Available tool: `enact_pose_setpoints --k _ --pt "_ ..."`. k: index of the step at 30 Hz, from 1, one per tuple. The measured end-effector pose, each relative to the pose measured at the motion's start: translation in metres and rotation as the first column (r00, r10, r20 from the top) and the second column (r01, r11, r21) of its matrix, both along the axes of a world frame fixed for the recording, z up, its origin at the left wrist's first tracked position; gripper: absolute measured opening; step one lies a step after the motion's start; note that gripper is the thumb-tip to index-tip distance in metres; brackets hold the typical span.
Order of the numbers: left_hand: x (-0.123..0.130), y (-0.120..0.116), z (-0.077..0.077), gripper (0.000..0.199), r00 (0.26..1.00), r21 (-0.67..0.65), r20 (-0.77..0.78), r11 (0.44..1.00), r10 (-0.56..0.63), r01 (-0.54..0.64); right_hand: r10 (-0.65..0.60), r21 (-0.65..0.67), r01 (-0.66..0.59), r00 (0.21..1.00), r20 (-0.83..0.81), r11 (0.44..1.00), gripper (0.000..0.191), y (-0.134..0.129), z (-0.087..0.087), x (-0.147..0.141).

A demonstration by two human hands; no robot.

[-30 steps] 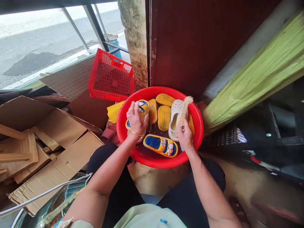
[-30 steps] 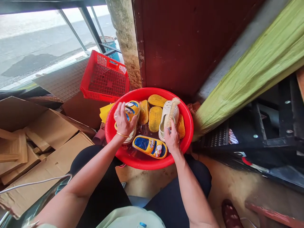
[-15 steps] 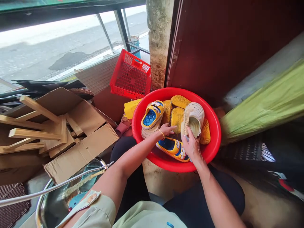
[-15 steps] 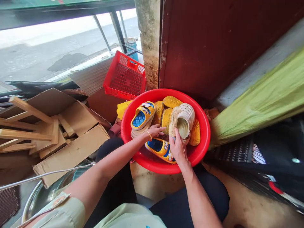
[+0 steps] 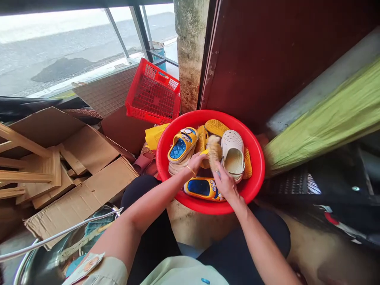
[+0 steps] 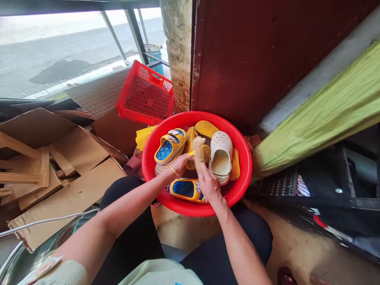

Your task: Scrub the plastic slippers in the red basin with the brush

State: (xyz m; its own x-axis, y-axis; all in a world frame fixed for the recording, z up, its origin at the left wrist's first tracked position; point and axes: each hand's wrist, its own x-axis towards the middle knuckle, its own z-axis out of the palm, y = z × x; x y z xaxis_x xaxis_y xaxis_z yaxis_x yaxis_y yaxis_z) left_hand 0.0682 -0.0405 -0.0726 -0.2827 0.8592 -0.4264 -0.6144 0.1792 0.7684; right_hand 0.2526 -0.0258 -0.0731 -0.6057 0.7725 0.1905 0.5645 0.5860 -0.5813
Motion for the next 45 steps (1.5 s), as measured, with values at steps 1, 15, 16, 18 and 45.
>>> enact_pose_setpoints --k 1,15,16,18,45 --pt "-0.002 -0.006 0.003 0.028 0.999 0.031 0.052 1.0 -0.005 0.003 0.029 0.003 -0.029 0.999 0.044 1.0 0.057 0.0 0.001 -0.001" --pt "-0.033 -0.053 0.024 0.034 0.98 0.086 0.187 0.995 -0.069 0.054 -0.183 -0.043 0.19 0.974 0.13 0.981 0.056 0.022 0.002 -0.02" --pt "-0.034 -0.053 0.025 0.033 0.986 0.078 0.156 0.996 -0.053 0.041 -0.186 -0.053 0.194 0.974 0.129 0.98 0.056 0.022 0.002 -0.02" --pt "-0.034 -0.052 0.027 0.032 0.995 0.059 0.09 0.998 -0.035 0.029 -0.157 -0.07 0.167 0.978 0.134 0.983 0.057 0.019 0.003 -0.02" --pt "-0.035 -0.067 0.03 0.022 0.351 0.086 -0.928 0.843 -0.127 0.532 -0.032 0.041 0.019 0.93 0.366 0.999 0.057 -0.008 0.036 0.004"
